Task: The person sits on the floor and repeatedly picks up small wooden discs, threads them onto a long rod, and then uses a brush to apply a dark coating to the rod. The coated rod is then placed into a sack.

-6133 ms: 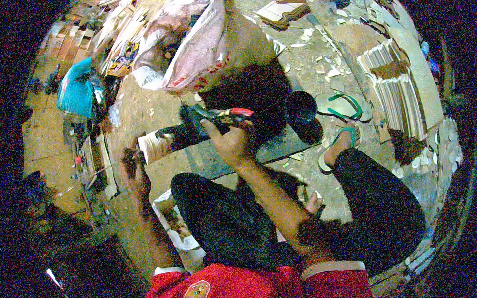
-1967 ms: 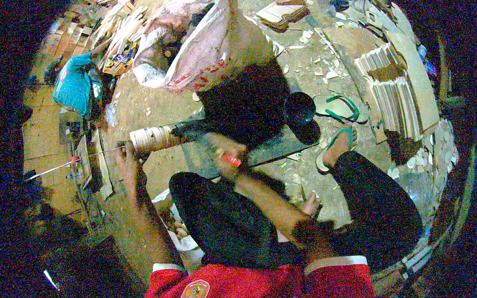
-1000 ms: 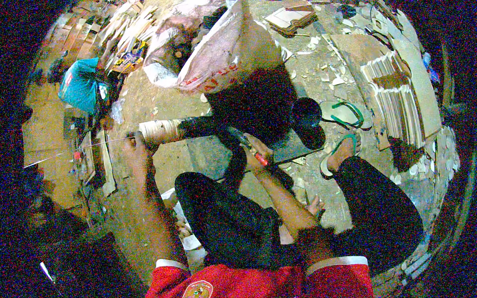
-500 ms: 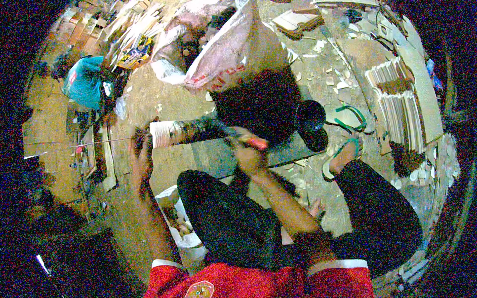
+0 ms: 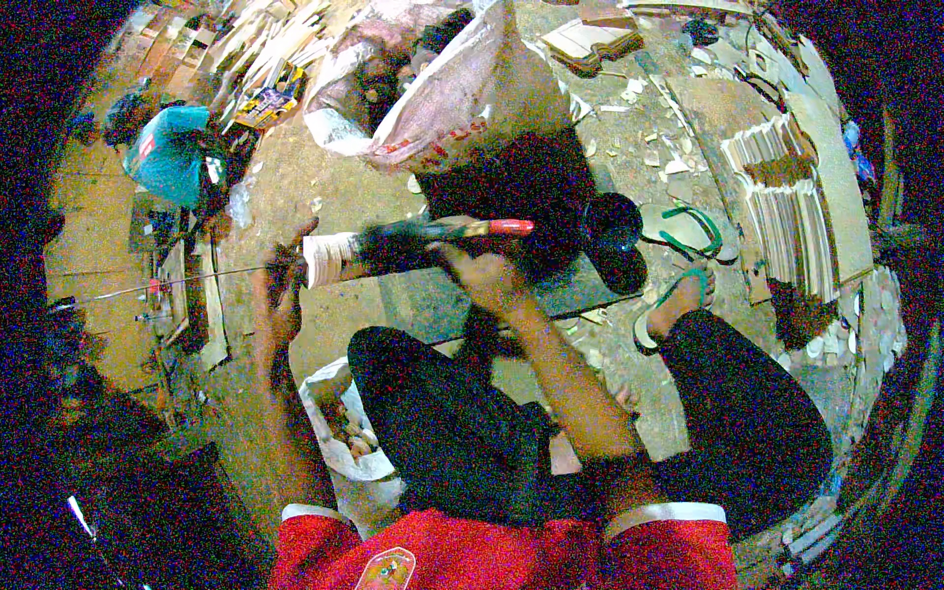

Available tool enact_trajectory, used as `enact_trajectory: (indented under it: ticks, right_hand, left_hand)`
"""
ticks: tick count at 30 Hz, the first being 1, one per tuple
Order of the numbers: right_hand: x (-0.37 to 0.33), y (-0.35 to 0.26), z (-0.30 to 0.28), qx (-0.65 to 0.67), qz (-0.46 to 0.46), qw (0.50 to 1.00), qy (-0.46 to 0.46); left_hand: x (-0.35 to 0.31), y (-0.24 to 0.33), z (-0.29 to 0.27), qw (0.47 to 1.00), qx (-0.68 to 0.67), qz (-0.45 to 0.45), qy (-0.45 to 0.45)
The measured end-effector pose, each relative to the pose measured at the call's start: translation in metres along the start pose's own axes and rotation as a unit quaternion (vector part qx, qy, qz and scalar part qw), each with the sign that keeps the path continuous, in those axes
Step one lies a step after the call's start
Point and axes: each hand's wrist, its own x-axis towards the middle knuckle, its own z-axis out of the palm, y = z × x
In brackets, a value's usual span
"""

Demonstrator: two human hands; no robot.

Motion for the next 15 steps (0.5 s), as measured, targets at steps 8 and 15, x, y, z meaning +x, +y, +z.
enact_trajectory:
  ticks: [8, 15]
  right_hand:
    - [0.001, 0.004, -0.001, 0.034, -0.044, 0.998, -0.009]
    - [-0.008, -0.009, 0.011, 0.052, 0.114, 0.978, 0.169]
  left_hand:
    - [0.003, -0.005, 0.007, 0.999, 0.031, 0.017, 0.013]
    - [-0.003, 0.011, 0.031, 0.976, 0.06, -0.053, 0.205]
